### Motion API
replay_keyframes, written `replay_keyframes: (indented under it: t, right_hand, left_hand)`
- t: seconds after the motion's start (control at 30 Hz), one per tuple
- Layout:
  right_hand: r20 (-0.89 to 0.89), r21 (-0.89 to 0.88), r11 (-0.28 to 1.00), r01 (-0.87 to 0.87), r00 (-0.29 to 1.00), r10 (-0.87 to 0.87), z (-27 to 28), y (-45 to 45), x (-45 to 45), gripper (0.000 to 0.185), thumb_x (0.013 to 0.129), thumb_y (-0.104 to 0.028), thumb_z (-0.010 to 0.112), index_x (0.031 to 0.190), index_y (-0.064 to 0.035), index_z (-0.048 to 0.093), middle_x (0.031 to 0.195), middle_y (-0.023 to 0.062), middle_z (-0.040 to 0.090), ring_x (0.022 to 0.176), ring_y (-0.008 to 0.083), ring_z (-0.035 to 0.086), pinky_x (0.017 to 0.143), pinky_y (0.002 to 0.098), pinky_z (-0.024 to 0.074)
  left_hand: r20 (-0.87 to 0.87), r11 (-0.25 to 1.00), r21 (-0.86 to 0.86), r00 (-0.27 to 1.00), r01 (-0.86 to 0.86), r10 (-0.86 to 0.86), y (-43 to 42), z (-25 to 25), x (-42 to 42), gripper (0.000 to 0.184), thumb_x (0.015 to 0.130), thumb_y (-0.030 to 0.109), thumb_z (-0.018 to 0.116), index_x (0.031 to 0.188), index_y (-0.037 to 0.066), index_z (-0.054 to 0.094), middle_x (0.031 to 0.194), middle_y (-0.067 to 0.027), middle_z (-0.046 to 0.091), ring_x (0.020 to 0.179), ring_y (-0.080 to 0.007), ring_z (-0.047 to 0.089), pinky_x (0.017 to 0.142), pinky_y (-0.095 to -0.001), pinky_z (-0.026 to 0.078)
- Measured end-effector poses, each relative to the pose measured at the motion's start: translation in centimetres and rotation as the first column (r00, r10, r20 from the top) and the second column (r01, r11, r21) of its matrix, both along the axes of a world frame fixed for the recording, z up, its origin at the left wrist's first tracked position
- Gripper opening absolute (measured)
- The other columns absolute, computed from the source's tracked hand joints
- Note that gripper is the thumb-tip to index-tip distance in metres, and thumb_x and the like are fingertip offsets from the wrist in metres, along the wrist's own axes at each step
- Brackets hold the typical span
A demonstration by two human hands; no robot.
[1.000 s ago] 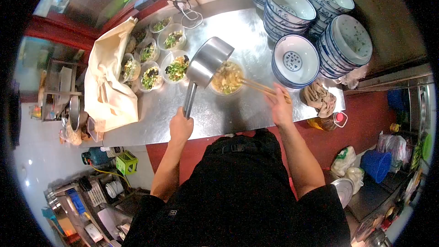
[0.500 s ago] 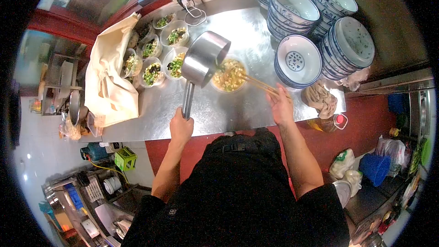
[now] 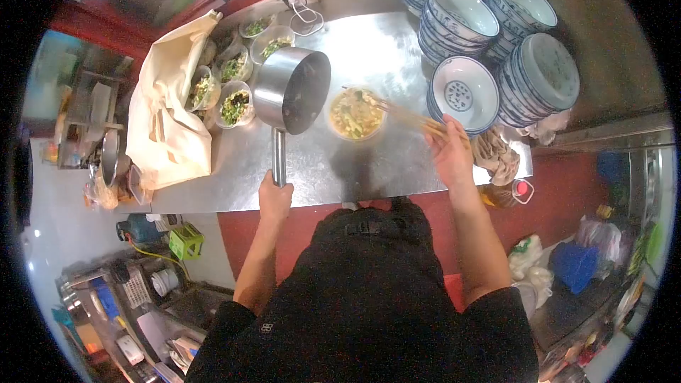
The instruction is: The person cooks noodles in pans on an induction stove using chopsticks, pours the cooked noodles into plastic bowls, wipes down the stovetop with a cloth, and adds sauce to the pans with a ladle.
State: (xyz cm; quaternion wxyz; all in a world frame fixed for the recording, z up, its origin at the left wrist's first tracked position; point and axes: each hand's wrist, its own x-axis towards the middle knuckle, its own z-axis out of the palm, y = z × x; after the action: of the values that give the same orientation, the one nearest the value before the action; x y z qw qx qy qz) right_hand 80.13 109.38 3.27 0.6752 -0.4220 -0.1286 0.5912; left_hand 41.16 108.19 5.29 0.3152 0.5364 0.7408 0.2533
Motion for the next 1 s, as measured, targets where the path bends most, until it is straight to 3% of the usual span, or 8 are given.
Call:
replay_keyframes:
  t: [0.13,0.3,0.4,0.53,0.6,0.77,0.93,1.0]
  right_hand:
    - [0.125,0.008,0.998,-0.061,0.990,0.060,1.7,1.7,-1.4,0.031,0.101,-0.022,0.051,0.127,-0.0038,0.051,0.115,0.0122,0.063,0.110,0.0236,0.061,0.096,0.0352,0.0499]
    - [0.631,0.023,0.964,-0.266,0.751,0.192,1.0,3.1,-7.2,0.025,0.100,-0.014,0.052,0.119,-0.0007,0.060,0.111,0.0102,0.067,0.101,0.0194,0.065,0.090,0.0311,0.0518]
    - [0.708,-0.115,0.904,-0.413,0.604,0.366,1.7,2.5,-9.0,0.023,0.099,-0.013,0.053,0.116,0.0001,0.063,0.109,0.0095,0.068,0.102,0.0176,0.065,0.089,0.0298,0.0513]
    - [0.763,-0.090,0.863,-0.497,0.523,0.380,5.1,1.2,-6.3,0.024,0.099,-0.014,0.054,0.118,-0.0025,0.064,0.110,0.0091,0.067,0.101,0.0160,0.064,0.088,0.0278,0.0517]
    - [0.676,-0.110,0.885,-0.451,0.619,0.399,6.1,1.1,-4.0,0.025,0.100,-0.013,0.053,0.117,0.0013,0.063,0.109,0.0111,0.067,0.102,0.0168,0.064,0.089,0.0286,0.0518]
    - [0.718,-0.046,0.929,-0.367,0.634,0.286,6.5,2.3,-4.1,0.023,0.100,-0.011,0.051,0.113,0.0025,0.063,0.105,0.0095,0.067,0.099,0.0156,0.064,0.089,0.0281,0.0515]
    - [0.855,-0.037,0.949,-0.312,0.482,0.192,3.7,4.3,-6.7,0.022,0.099,-0.014,0.054,0.113,0.0003,0.065,0.103,0.0059,0.067,0.091,0.0116,0.061,0.085,0.0256,0.0507]
    - [0.817,-0.010,0.968,-0.250,0.556,0.152,3.2,4.8,-5.5,0.023,0.100,-0.014,0.054,0.113,0.0004,0.065,0.102,0.0059,0.067,0.092,0.0115,0.062,0.084,0.0254,0.0511]
  left_hand:
    - [0.157,0.999,-0.026,0.987,-0.041,0.045,-0.4,-0.5,-0.6,0.011,0.074,0.003,0.058,0.082,-0.001,0.050,0.062,-0.0069,0.047,0.055,-0.0172,0.048,0.055,-0.0359,0.042]
    - [0.296,0.997,-0.034,0.952,-0.071,0.078,-1.5,-1.5,-1.5,0.010,0.076,0.001,0.057,0.083,0.001,0.050,0.063,-0.0032,0.048,0.051,-0.0127,0.047,0.048,-0.0303,0.039]
    - [0.418,0.984,-0.131,0.893,-0.122,0.166,-2.8,-1.2,-2.2,0.013,0.077,0.002,0.058,0.087,0.002,0.050,0.061,-0.0017,0.048,0.046,-0.0114,0.047,0.042,-0.0280,0.038]
    - [0.505,0.941,-0.253,0.799,-0.223,0.326,-5.8,-2.7,-3.8,0.018,0.079,0.003,0.060,0.094,0.002,0.050,0.058,-0.0016,0.047,0.044,-0.0118,0.050,0.038,-0.0276,0.038]
    - [0.513,0.921,-0.283,0.769,-0.269,0.382,-7.4,-4.3,-4.7,0.019,0.079,0.004,0.060,0.095,0.002,0.051,0.059,-0.0020,0.048,0.044,-0.0117,0.050,0.038,-0.0274,0.038]
    - [0.559,0.844,-0.396,0.634,-0.363,0.535,-10.4,-6.3,-5.8,0.018,0.079,0.005,0.061,0.093,0.004,0.049,0.062,-0.0026,0.048,0.044,-0.0117,0.048,0.037,-0.0274,0.040]
    - [0.683,0.760,-0.535,0.340,-0.370,0.646,-11.6,-9.4,-7.3,0.019,0.085,0.004,0.059,0.100,0.007,0.048,0.067,-0.0034,0.047,0.048,-0.0145,0.048,0.042,-0.0279,0.042]
    - [0.706,0.741,-0.557,0.256,-0.375,0.660,-11.5,-9.9,-7.7,0.018,0.085,0.004,0.058,0.100,0.007,0.048,0.067,-0.0034,0.047,0.049,-0.0148,0.048,0.043,-0.0284,0.042]
